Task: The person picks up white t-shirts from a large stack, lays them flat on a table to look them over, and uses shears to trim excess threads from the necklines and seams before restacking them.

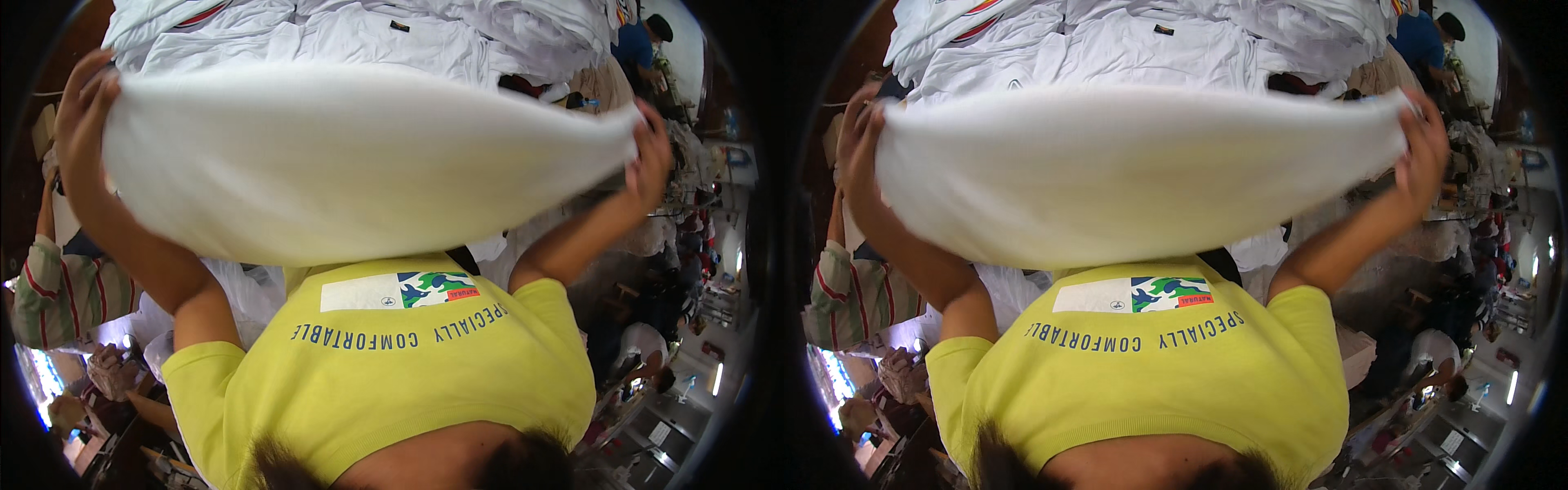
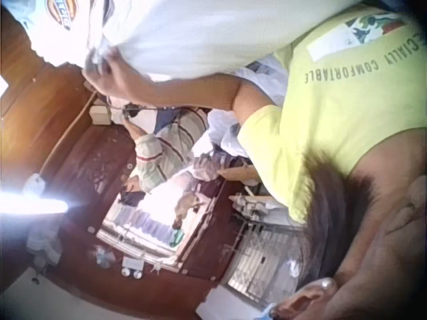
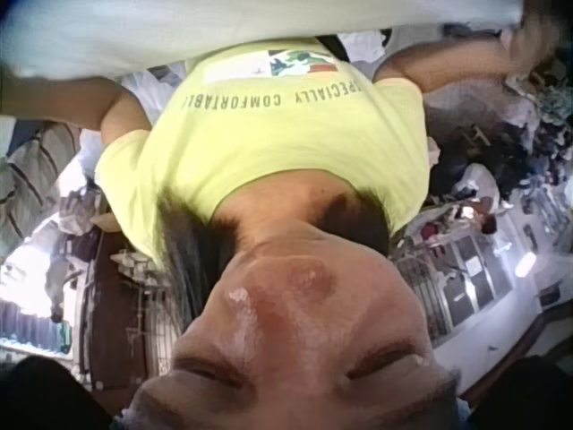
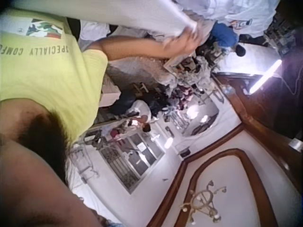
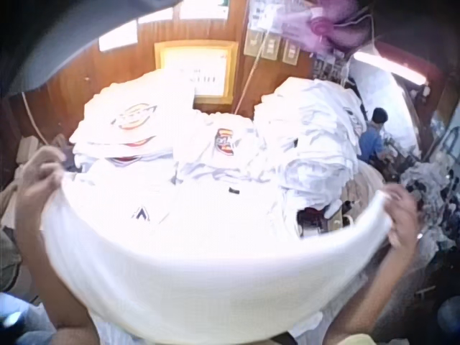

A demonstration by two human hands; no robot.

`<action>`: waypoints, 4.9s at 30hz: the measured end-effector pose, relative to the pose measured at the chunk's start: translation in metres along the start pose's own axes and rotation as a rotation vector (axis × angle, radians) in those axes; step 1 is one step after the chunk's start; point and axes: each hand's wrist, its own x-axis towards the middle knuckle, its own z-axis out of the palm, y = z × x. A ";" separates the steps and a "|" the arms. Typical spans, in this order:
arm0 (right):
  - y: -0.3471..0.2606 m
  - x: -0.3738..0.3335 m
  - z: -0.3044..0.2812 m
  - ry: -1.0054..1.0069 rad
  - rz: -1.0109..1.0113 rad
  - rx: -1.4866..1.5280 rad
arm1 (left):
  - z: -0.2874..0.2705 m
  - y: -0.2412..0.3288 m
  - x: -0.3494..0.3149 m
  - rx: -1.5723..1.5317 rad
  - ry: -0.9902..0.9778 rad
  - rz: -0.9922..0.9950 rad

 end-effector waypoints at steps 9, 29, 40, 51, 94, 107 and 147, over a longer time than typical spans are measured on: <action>0.122 0.096 0.135 0.155 -0.317 -0.163 | 0.094 -0.128 0.123 0.360 0.062 0.073; 0.229 -0.135 0.087 0.093 0.609 -0.026 | 0.204 -0.162 -0.120 0.112 0.346 -0.204; 0.230 -0.139 0.078 0.094 0.823 0.241 | 0.143 -0.216 -0.171 -1.153 0.571 -0.786; 0.222 -0.116 0.058 0.043 0.815 0.224 | 0.123 -0.216 -0.167 -0.771 0.545 -0.683; 0.232 -0.060 0.155 -0.266 -0.302 -1.166 | 0.161 -0.187 -0.110 0.724 0.121 0.213; 0.214 -0.025 0.178 -0.007 -0.078 -0.466 | 0.118 -0.192 -0.076 0.733 -0.274 0.155; 0.047 0.066 0.329 -0.321 -0.976 -0.180 | 0.338 -0.033 -0.102 -0.900 -0.543 -0.719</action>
